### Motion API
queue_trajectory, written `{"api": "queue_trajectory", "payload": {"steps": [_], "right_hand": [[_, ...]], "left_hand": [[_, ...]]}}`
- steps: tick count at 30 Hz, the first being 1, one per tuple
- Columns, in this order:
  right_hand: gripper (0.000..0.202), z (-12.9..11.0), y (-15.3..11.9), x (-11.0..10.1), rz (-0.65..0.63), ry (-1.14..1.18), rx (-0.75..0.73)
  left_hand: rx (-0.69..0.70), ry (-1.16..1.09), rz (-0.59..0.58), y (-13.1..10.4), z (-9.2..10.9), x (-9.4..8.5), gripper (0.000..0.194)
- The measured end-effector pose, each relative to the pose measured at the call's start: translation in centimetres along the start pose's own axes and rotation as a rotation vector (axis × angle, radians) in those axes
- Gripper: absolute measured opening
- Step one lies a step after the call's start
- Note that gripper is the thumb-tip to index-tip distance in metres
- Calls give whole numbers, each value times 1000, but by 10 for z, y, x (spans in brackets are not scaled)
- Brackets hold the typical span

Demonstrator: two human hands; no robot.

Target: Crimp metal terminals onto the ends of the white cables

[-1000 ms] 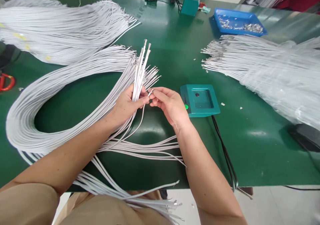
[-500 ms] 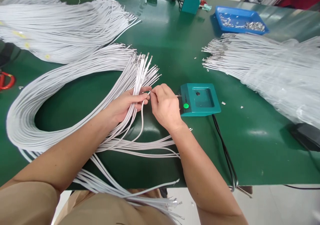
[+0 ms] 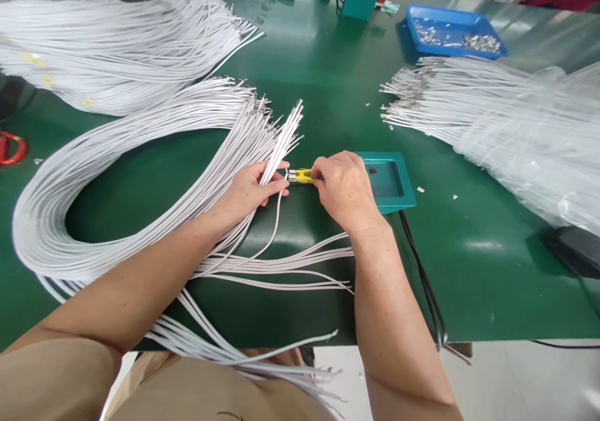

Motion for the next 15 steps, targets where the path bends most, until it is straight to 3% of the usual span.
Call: {"api": "queue_trajectory", "payload": {"steps": [7,11,15], "right_hand": [[25,1,2,-2,81,-23,14],[15,3,0,-8,75,-17,30],[25,29,-7,-21,218,-152,233]], "left_hand": [[59,114,6,5,-1,1,51],[31,121,-8,3,1,3,55],[-3,100,-8,2,2,3,54]]}}
Point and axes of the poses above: each hand's wrist, its own y-axis towards the middle knuckle, its own x-axis out of the palm, z = x × y, the point moved 9 cm from there along y, towards the middle knuckle, and after that the axes turned 6 degrees about z, right-handed, at the moved point
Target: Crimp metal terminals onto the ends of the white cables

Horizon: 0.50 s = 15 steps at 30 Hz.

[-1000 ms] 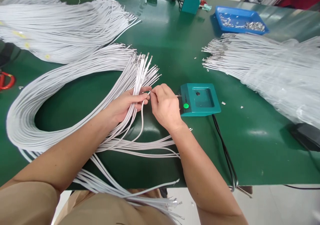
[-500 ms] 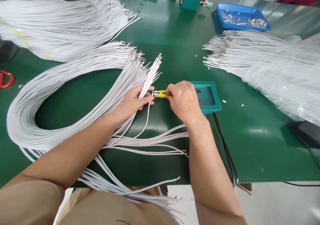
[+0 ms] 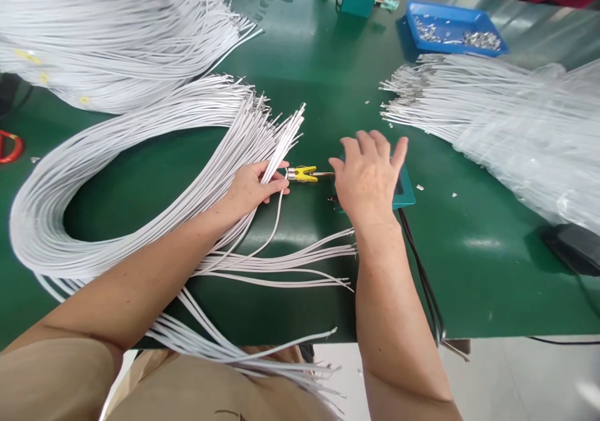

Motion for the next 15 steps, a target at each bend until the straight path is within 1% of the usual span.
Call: {"api": "queue_trajectory", "payload": {"steps": [2,5,7,9,12,15], "right_hand": [[33,12,-2,4,13,-47,66],[35,15,-4,12,-10,-31,56],[33,13,-3,9,11,-2,49],[30,5,0,0,39,59,44],[19,-15,3,-7,16,293,40],[18,-32,1,-1,-73,634,102]], "left_hand": [[-2,-23,-5,0,0,-1,52],[5,-33,-9,0,-1,-3,49],[7,-44,-8,-1,0,-6,49],[6,-85,1,-2,1,-9,52],[28,-148,11,-3,5,-12,55],[90,-157,10,-4,10,-14,53]]}}
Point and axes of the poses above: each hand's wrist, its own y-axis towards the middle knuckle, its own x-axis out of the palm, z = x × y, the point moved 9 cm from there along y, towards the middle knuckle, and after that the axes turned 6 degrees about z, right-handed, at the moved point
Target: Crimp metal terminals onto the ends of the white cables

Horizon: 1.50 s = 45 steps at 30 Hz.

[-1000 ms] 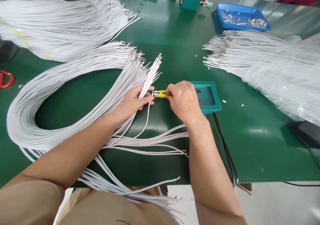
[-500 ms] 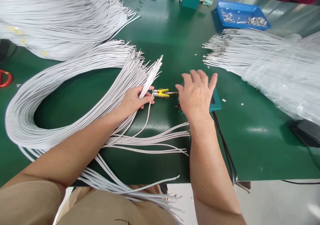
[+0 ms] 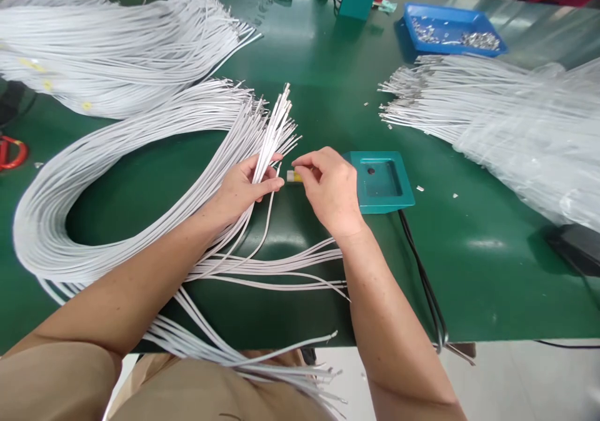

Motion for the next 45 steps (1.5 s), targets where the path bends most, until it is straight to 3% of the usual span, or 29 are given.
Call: {"api": "queue_trajectory", "payload": {"steps": [7,13,22,29,34,42,45], "right_hand": [[17,21,-10,37,-185,626,426],[14,23,-13,38,-154,770,551],[9,22,-13,42,-153,705,509],[5,7,-8,33,-78,622,301],[14,17,-4,23,-16,675,348],[42,9,-6,29,-231,517,247],[31,8,-7,34,-296,509,237]], "left_hand": [[100,33,-4,-3,10,0,40],[148,57,4,-6,16,1,41],[143,62,35,-7,14,-1,41],[145,139,86,-5,18,-6,40],[62,130,102,-6,15,-5,40],[66,33,36,-7,10,2,38],[78,63,30,-8,13,2,39]]}}
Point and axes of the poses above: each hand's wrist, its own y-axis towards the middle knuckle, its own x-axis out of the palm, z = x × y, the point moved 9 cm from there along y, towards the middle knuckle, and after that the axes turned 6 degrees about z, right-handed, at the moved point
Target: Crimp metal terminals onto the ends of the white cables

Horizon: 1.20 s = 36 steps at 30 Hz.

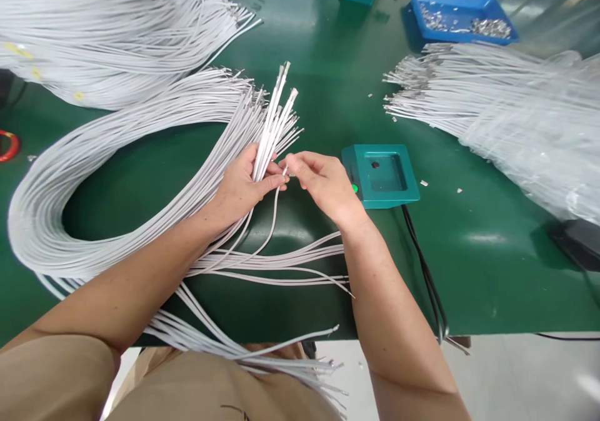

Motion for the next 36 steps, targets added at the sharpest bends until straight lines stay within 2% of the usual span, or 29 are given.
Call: {"api": "queue_trajectory", "payload": {"steps": [4,7,10,14,19,25,33,36], "right_hand": [[10,-1,0,-3,56,-121,-61],[18,-15,-4,-2,116,-445,-249],[20,-26,-9,1,133,-772,-417],[17,-20,-7,-11,162,-1019,-399],[18,-8,-4,-12,42,-1073,-343],[21,-10,-3,-15,70,-1098,-374],[22,-8,0,-18,61,-1068,-314],[18,-11,-3,-34,206,-1069,-320]], "left_hand": [[15,29,-42,-2,3,3,46],[-1,21,-107,-2,-1,8,40],[-43,-28,-116,1,-9,9,40],[-95,-22,-88,5,-19,8,45],[-119,34,-52,6,-20,10,42],[-63,62,-42,10,-22,11,42],[-45,155,-38,13,-28,11,44],[-57,164,-30,12,-24,12,42]]}}
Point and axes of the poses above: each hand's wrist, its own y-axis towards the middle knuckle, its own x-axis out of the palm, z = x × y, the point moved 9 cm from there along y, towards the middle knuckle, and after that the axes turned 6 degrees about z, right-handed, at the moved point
